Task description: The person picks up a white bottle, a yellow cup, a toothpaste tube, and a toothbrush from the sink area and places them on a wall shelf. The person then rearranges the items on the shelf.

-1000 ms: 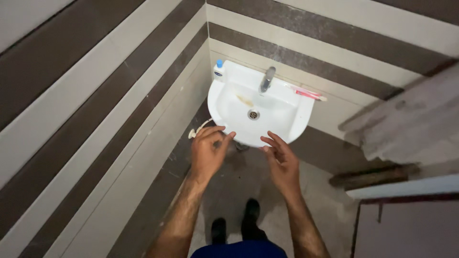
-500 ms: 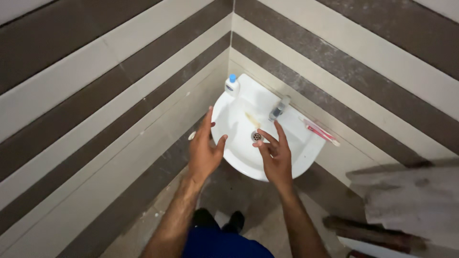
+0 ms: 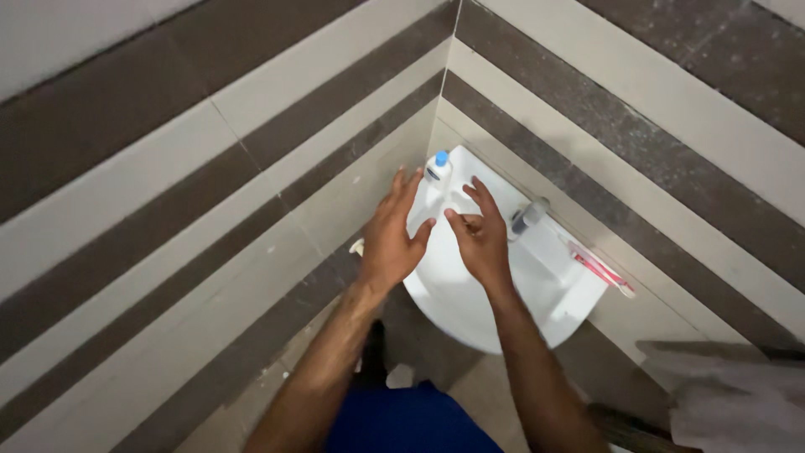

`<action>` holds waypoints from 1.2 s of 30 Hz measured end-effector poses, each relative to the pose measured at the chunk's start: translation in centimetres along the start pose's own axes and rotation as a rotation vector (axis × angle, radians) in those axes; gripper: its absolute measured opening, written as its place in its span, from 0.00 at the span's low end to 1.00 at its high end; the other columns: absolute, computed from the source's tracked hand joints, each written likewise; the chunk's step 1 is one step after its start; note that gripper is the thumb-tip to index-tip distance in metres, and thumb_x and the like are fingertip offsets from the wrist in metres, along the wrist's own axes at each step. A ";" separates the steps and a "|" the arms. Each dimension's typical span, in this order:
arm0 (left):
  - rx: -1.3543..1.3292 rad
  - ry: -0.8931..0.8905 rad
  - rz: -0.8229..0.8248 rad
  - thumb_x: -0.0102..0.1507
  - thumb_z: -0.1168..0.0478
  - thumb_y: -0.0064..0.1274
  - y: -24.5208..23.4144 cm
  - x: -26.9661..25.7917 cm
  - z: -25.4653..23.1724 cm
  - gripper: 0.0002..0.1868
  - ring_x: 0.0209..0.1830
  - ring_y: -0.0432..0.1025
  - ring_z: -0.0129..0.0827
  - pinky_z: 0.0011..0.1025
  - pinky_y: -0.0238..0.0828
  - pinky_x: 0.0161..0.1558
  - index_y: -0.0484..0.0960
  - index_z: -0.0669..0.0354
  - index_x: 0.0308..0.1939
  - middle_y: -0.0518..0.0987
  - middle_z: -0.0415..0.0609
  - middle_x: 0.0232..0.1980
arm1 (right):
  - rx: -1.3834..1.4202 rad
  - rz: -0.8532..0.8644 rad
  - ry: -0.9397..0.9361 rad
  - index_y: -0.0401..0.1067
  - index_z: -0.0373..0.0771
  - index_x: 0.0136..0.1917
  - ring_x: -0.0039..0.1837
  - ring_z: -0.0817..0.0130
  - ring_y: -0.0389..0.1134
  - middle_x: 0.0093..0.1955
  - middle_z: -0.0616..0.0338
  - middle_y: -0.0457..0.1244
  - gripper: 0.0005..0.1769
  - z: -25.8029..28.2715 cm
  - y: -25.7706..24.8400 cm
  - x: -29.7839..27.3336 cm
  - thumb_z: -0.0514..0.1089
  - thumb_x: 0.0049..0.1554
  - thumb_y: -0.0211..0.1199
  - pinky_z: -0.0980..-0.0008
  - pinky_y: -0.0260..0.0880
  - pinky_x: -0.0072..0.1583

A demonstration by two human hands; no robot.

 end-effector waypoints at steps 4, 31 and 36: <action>-0.004 0.015 0.003 0.58 0.67 0.62 0.3 2.4 2.8 0.45 0.77 0.58 0.62 0.47 0.60 0.70 0.58 0.56 0.78 0.59 0.69 0.78 | -0.106 -0.028 0.034 0.57 0.37 0.78 0.51 0.67 0.72 0.75 0.47 0.60 0.40 -3.1 2.2 5.0 0.43 0.57 0.69 0.72 0.73 0.47; -0.002 -0.044 0.041 0.46 0.52 0.76 -2.8 4.4 6.9 0.46 0.58 0.75 0.53 0.44 0.72 0.58 0.74 0.62 0.64 0.81 0.60 0.57 | 0.156 0.266 0.021 0.69 0.29 0.67 0.61 0.71 0.71 0.59 0.50 0.71 0.19 2.4 4.0 7.4 0.40 0.65 0.60 0.73 0.71 0.63; 0.067 -0.212 0.033 0.45 0.50 0.73 -4.4 3.2 4.0 0.29 0.41 0.81 0.44 0.41 0.78 0.44 0.87 0.51 0.49 0.87 0.51 0.40 | 0.147 0.318 0.035 0.68 0.30 0.70 0.59 0.70 0.71 0.59 0.50 0.70 0.22 5.0 5.1 7.3 0.38 0.64 0.59 0.72 0.71 0.60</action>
Point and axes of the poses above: each hand's wrist, its own x-axis towards the middle knuckle, its own y-axis out of the palm, z = x × y, the point moved 2 cm from there along x, towards the middle knuckle
